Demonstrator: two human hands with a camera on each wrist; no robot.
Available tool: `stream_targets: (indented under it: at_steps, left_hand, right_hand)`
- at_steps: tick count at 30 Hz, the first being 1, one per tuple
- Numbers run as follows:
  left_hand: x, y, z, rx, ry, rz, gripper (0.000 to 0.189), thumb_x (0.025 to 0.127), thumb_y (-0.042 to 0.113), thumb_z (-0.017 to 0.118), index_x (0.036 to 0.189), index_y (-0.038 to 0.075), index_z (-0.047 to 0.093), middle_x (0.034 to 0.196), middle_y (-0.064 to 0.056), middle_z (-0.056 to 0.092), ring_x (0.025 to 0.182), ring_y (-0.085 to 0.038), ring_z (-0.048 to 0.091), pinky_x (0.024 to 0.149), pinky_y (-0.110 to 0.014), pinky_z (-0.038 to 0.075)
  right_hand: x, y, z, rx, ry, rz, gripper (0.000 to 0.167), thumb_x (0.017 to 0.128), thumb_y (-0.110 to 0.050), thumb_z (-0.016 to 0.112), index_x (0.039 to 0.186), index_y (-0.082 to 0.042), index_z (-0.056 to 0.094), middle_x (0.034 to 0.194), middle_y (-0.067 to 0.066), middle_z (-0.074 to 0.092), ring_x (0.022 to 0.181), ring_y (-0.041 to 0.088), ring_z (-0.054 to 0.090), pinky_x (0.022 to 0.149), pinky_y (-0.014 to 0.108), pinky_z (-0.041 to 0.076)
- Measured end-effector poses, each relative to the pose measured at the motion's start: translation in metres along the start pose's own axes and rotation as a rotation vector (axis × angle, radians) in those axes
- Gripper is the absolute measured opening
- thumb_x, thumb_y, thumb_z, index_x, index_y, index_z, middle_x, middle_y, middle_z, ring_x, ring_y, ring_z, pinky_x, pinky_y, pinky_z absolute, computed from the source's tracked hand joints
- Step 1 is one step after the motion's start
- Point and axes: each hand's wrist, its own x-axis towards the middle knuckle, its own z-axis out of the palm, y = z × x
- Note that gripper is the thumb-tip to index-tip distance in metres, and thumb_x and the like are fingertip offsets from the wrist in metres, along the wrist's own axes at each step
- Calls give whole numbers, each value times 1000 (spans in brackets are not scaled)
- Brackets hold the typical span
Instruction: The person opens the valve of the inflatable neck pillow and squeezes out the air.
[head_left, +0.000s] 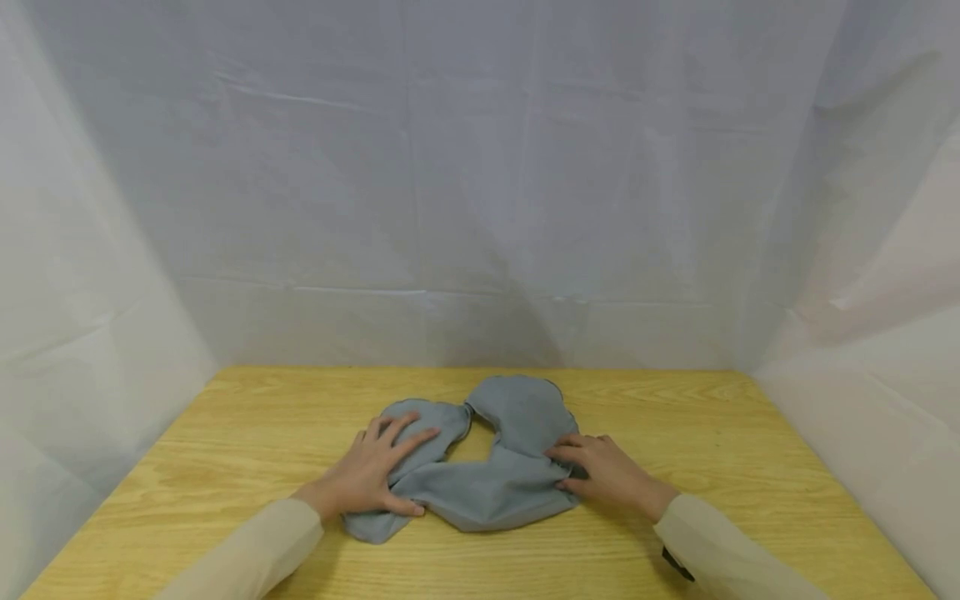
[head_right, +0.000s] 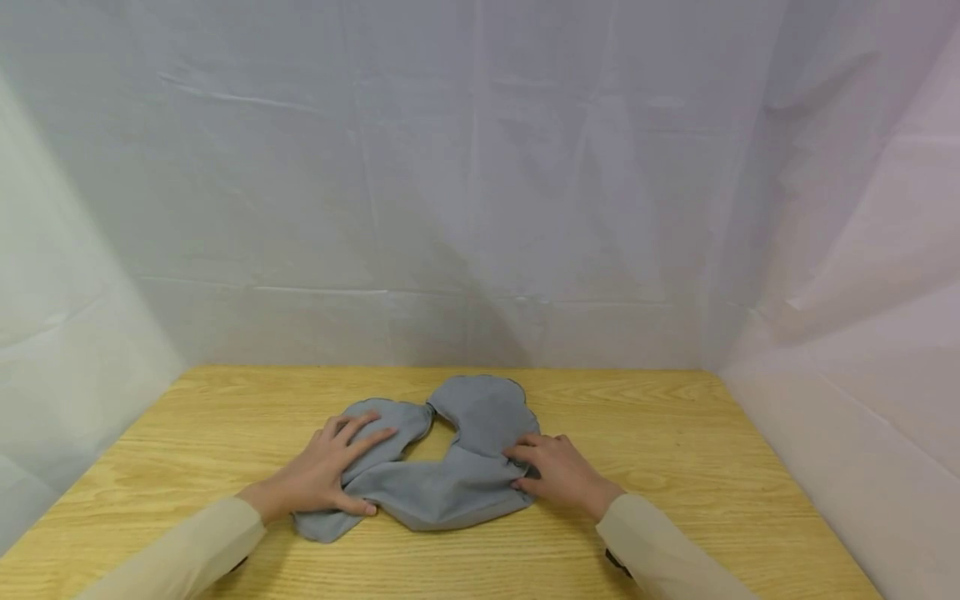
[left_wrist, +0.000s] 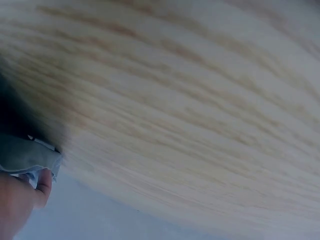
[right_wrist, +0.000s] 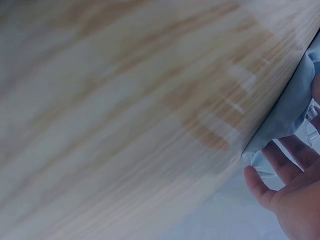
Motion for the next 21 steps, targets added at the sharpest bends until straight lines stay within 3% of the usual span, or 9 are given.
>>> stream_targets:
  at_steps: [21]
  left_hand:
    - [6,4,2,1,62,-13,78,71,61,65,138,30,40,139,-8,40,113,-36,39,75,-48,40]
  right_hand:
    - [0,0,2,-31,34,-17,43,83,-32,65,121,-14,59,120,8,57,106,26,56,84,49,42]
